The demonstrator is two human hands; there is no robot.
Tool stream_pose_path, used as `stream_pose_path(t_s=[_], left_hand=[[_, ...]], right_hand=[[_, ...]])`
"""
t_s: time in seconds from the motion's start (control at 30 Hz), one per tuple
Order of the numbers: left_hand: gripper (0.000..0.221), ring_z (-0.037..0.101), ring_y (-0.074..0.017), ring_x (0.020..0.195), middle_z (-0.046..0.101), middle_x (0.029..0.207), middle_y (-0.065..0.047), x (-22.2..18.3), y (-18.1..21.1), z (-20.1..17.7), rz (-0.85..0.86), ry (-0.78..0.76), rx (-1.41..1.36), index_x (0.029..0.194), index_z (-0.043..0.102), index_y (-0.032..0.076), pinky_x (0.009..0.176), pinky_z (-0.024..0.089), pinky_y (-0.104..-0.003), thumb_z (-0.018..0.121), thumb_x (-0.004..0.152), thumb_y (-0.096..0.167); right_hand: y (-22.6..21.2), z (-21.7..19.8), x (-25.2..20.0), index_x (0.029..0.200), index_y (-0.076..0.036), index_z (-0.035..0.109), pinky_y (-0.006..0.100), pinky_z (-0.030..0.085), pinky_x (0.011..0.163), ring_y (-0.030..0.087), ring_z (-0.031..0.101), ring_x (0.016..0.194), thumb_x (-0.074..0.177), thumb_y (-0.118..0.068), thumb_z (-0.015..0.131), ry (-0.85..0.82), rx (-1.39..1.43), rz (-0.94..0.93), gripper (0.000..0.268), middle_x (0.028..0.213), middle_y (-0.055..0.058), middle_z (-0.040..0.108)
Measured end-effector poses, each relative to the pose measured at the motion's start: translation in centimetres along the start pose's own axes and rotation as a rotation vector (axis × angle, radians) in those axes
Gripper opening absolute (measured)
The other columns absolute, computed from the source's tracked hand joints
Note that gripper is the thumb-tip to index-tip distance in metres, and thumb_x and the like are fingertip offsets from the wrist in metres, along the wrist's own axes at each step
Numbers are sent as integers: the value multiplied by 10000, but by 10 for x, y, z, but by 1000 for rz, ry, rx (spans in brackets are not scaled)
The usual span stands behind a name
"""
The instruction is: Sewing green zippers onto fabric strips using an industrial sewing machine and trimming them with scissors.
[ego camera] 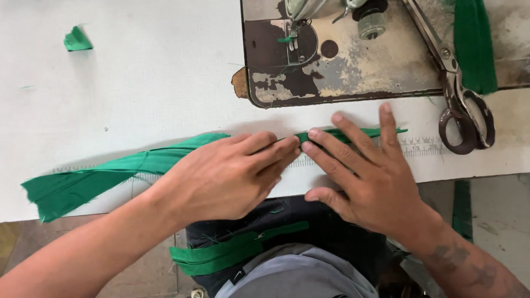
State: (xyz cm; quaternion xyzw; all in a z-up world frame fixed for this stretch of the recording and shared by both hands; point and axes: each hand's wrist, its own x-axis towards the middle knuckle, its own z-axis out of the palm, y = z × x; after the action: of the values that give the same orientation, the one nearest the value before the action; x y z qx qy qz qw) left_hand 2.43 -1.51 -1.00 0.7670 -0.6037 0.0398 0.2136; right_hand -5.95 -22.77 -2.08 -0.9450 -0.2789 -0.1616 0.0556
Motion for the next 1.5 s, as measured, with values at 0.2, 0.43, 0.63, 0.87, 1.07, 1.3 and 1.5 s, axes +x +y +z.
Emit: stream_pose_path(t_s=[0.2, 0.43, 0.63, 0.87, 1.07, 1.3, 1.5], left_hand=[[447, 418, -226, 937, 518, 1202, -96, -5, 2, 6, 6, -55, 38, 1170, 533, -60, 822, 418, -338, 482, 887, 282], [573, 420, -272, 1051, 522, 1256, -135, -7, 15, 21, -41, 44, 131, 1233, 507, -34, 863, 427, -371, 434, 908, 432], [581, 422, -283, 1043, 521, 1266, -137, -9, 17, 24, -83, 77, 128, 1240, 512, -14, 854, 417, -390, 398, 911, 451], [566, 411, -304, 1054, 541, 1208, -196, -7, 17, 21, -86, 79, 26, 1077, 592, -90, 850, 403, -409, 403, 913, 418], [318, 601, -275, 1042, 625, 1129, -182, -13, -8, -6, 87, 6, 16, 1121, 580, -42, 964, 453, -354, 543, 807, -5], [406, 557, -249, 934, 574, 1080, -148, -36, 5, -14, 47, -143, 252, 1126, 560, -16, 811, 518, -354, 656, 753, 113], [335, 555, -270, 1001, 566, 1139, -182, -20, 18, -11, -132, 50, 245, 1167, 550, -53, 882, 491, -340, 517, 851, 52]], right_hand=[[-1, -4, -20, 986, 88, 614, 476, 463, 939, 345, 573, 919, 891, 0, 635, 349, 149, 370, 131, 977, 201, 613], [-8, 23, 2, 768, -89, 500, 432, 313, 724, 281, 508, 733, 863, -328, 716, 190, -12, 700, 336, 717, 44, 516], [-31, 15, 6, 998, 11, 582, 355, 444, 889, 277, 587, 964, 847, -22, 653, 324, 175, 527, 170, 1009, 128, 617], [-39, 20, 7, 994, 36, 601, 429, 476, 972, 279, 606, 1041, 855, -31, 608, 296, 224, 337, 154, 1057, 168, 630], [-35, 9, 13, 982, 7, 645, 388, 457, 960, 254, 618, 1019, 814, -177, 714, 234, 111, 248, 258, 1053, 136, 648], [-24, 5, 5, 1139, -22, 597, 453, 407, 1034, 287, 525, 1152, 814, -402, 631, 95, 127, 184, 501, 1192, 137, 571], [-9, 4, 11, 1148, -32, 602, 635, 145, 1040, 347, 459, 1217, 814, -580, 570, 43, 44, 60, 642, 1222, 111, 583]])
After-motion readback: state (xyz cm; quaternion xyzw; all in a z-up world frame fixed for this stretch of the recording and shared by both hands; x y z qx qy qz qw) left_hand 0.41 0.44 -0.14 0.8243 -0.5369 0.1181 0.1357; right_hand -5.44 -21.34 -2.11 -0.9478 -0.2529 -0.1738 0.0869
